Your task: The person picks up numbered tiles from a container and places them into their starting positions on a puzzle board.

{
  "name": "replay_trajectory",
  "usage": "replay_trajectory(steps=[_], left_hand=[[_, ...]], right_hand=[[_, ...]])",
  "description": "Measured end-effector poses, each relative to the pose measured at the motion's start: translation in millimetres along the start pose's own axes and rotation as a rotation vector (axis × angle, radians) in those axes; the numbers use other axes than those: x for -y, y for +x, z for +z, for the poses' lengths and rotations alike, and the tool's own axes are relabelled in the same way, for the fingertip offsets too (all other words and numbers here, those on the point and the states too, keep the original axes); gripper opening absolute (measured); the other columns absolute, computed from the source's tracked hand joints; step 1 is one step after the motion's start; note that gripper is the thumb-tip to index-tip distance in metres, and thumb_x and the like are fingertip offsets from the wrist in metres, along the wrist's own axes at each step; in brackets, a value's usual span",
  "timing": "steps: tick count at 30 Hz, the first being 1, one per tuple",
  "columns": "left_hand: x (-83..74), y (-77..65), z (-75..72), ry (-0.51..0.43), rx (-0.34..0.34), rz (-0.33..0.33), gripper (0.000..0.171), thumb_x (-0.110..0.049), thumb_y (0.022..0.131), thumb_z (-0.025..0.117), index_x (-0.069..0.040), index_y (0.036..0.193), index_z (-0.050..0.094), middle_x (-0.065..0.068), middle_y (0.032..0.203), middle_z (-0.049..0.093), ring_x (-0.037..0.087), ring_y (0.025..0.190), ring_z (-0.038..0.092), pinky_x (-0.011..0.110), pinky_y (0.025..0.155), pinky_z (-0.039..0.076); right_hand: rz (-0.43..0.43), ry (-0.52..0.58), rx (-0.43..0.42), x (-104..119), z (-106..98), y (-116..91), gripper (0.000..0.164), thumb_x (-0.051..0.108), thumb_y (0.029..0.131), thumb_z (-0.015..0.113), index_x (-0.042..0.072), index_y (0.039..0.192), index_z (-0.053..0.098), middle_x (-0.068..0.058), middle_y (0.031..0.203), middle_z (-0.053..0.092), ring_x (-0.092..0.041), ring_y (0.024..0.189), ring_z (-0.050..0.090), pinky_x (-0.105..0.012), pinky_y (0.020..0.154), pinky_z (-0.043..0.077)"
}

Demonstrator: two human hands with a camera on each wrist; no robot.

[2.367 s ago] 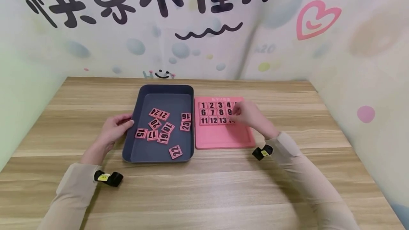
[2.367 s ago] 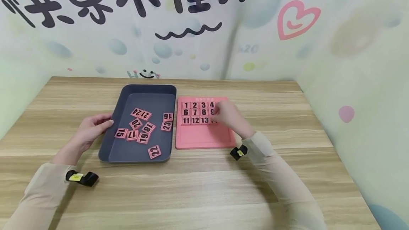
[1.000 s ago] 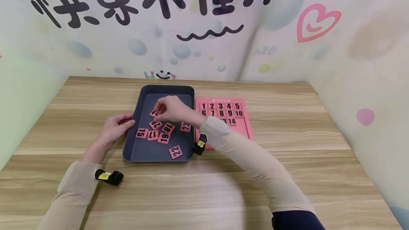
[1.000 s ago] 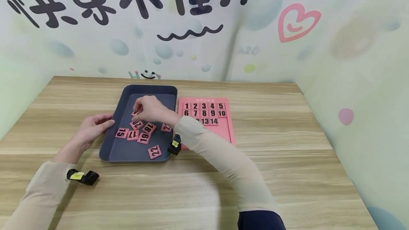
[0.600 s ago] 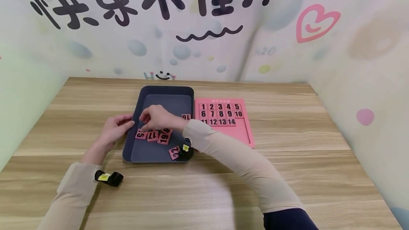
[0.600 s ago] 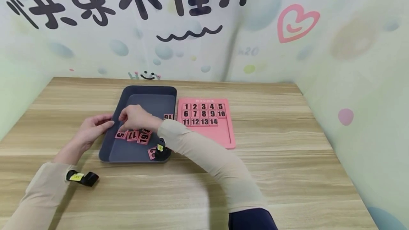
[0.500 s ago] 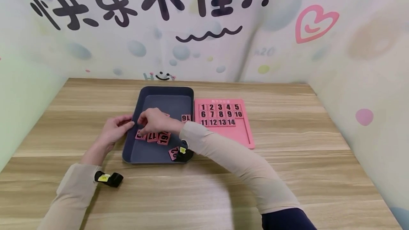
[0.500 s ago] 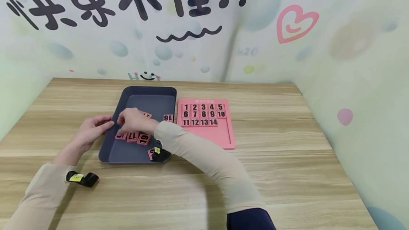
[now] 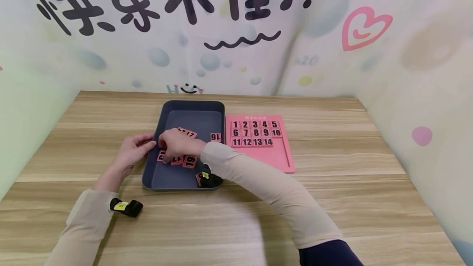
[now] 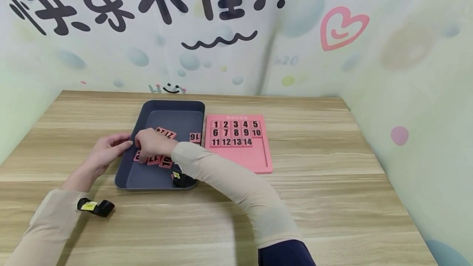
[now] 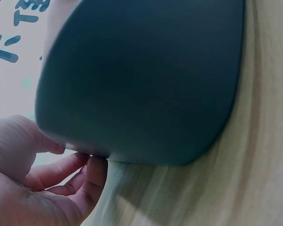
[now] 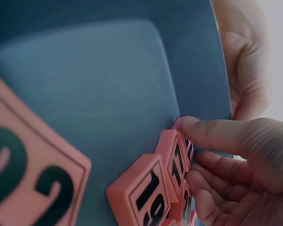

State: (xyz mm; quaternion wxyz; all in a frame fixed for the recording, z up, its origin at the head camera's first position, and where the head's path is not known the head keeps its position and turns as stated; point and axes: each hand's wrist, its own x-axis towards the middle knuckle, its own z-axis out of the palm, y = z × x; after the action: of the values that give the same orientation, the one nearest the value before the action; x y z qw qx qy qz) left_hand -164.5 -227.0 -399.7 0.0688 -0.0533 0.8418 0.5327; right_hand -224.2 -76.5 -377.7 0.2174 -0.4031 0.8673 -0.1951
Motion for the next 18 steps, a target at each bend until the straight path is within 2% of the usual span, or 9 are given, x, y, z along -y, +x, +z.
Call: replay_trajectory(steps=[7, 13, 18], left_hand=[[0.7, 0.3, -0.1, -0.007, 0.001, 0.008, 0.045, -0.012, 0.097, 0.047, 0.015, 0.133, 0.040, 0.032, 0.128, 0.047, -0.013, 0.082, 0.046, 0.009, 0.073, 0.043], [-0.9, -0.4, -0.1, -0.007, 0.006, -0.003, 0.045, -0.012, 0.098, 0.047, 0.014, 0.134, 0.040, 0.032, 0.129, 0.046, -0.012, 0.083, 0.046, 0.009, 0.074, 0.043], [-0.4, -0.7, -0.2, -0.015, 0.000, -0.002, 0.045, -0.011, 0.097, 0.047, 0.014, 0.133, 0.040, 0.033, 0.129, 0.046, -0.012, 0.081, 0.047, 0.010, 0.073, 0.043]], right_hand=[[-0.036, -0.097, 0.011, 1, 2, 2, 0.026, 0.013, 0.078, 0.076, 0.007, 0.101, 0.065, 0.002, 0.089, 0.060, -0.008, 0.078, 0.055, -0.016, 0.066, 0.044], [-0.044, -0.075, 0.019, -3, -4, -2, 0.024, 0.010, 0.079, 0.072, 0.009, 0.102, 0.065, 0.003, 0.090, 0.059, -0.008, 0.078, 0.053, -0.016, 0.066, 0.043], [-0.059, -0.024, 0.007, -4, -18, -12, 0.025, 0.008, 0.079, 0.072, 0.009, 0.103, 0.066, 0.002, 0.089, 0.059, -0.009, 0.078, 0.051, -0.016, 0.065, 0.042]])
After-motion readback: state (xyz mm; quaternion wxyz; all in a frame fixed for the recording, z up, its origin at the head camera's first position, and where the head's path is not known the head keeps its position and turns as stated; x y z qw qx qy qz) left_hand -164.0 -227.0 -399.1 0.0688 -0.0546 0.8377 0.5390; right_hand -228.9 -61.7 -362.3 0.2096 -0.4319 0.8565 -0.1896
